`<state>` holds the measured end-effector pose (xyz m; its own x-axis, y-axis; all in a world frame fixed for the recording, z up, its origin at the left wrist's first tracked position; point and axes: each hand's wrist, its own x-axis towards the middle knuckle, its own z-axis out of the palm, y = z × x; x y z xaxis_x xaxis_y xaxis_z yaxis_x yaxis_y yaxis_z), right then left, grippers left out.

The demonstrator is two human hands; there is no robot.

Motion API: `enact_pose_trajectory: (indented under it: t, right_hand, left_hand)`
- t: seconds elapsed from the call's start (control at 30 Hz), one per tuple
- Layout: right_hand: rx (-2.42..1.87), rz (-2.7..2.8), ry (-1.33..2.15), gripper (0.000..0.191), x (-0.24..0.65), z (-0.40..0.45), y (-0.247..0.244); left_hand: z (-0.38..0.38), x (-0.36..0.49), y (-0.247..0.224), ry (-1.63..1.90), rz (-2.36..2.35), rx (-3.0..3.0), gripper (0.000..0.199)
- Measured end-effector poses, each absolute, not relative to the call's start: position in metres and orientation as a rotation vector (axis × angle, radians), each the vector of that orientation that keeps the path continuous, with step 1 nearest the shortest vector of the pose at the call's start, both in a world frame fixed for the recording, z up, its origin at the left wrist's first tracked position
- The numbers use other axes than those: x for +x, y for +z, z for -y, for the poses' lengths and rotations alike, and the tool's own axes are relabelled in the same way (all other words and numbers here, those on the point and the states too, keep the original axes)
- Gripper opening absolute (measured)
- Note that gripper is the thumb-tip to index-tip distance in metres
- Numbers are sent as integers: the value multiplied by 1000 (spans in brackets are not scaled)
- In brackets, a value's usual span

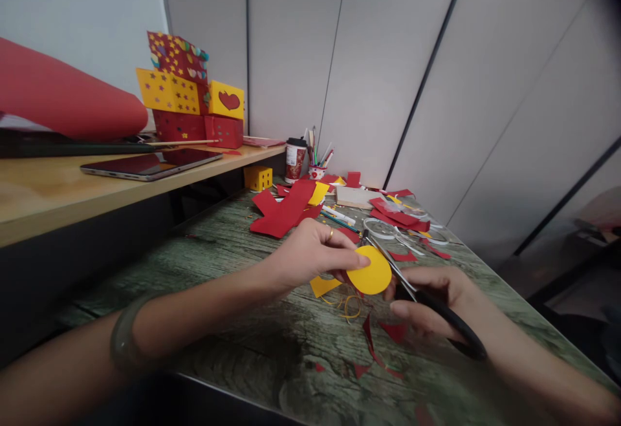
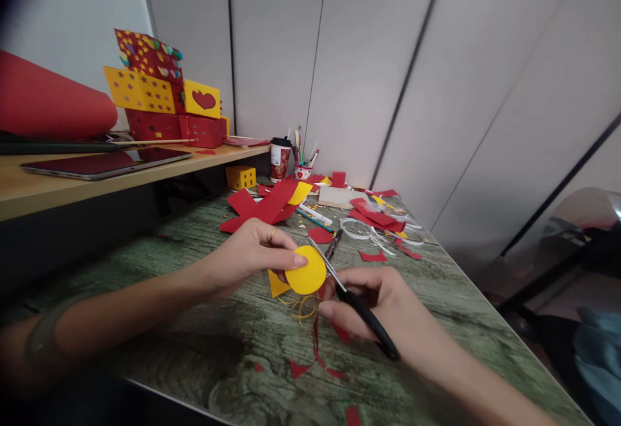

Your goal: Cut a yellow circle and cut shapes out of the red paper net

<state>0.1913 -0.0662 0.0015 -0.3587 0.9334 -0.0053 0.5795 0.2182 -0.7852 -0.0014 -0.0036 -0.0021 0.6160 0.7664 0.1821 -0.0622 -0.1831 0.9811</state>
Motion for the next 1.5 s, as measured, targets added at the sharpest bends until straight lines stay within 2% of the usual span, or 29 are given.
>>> enact_pose_trajectory:
  t: [0.27, 0.6, 1.5]
  right_hand:
    - [-1395, 2008, 1007, 21, 190, 66, 5]
    - [-1407, 1976, 1031, 26, 191, 63, 5]
    - [-1365, 2039, 933, 13, 189, 65, 3]
  left_hand:
    - [3, -3, -3, 819, -605, 1607, 17]
    - [4, 0, 0, 782, -600, 1527, 20]
    - [2, -1, -5, 767, -546, 1544, 16]
